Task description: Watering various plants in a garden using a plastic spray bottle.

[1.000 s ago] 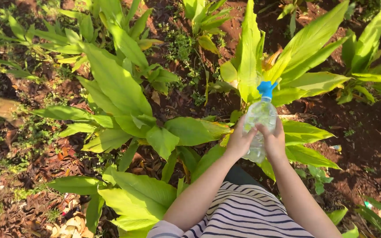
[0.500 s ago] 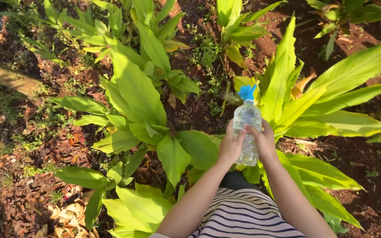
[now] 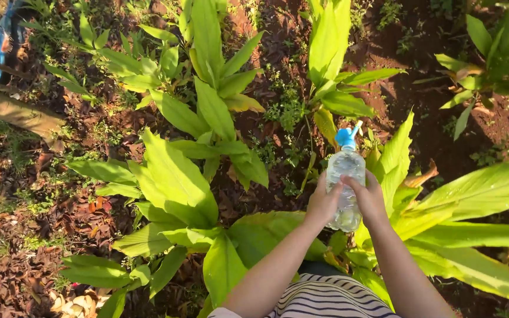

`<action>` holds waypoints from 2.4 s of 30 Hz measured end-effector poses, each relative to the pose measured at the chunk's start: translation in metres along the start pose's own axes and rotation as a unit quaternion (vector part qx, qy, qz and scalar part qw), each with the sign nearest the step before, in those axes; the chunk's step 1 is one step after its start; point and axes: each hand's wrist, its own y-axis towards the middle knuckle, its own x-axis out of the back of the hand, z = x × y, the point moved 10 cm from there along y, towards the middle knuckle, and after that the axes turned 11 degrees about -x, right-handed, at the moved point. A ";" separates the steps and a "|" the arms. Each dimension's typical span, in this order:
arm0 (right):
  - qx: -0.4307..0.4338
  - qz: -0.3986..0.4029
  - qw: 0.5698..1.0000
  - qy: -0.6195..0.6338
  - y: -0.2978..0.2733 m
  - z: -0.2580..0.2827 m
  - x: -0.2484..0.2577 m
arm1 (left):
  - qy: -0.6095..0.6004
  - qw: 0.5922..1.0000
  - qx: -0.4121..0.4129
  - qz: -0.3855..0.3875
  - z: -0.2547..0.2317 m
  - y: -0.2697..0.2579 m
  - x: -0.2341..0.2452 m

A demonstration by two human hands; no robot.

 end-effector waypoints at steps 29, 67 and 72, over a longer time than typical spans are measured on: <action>0.114 0.265 0.941 -0.177 0.061 0.147 -0.199 | -0.173 0.924 -0.038 -0.339 -0.047 0.043 0.152; 0.006 -0.117 0.991 0.072 0.181 0.202 -0.026 | 0.003 0.996 -0.029 0.088 -0.142 0.250 0.057; 0.067 -0.107 0.986 0.112 0.196 0.237 -0.006 | 0.024 0.995 -0.046 0.088 -0.171 0.273 0.054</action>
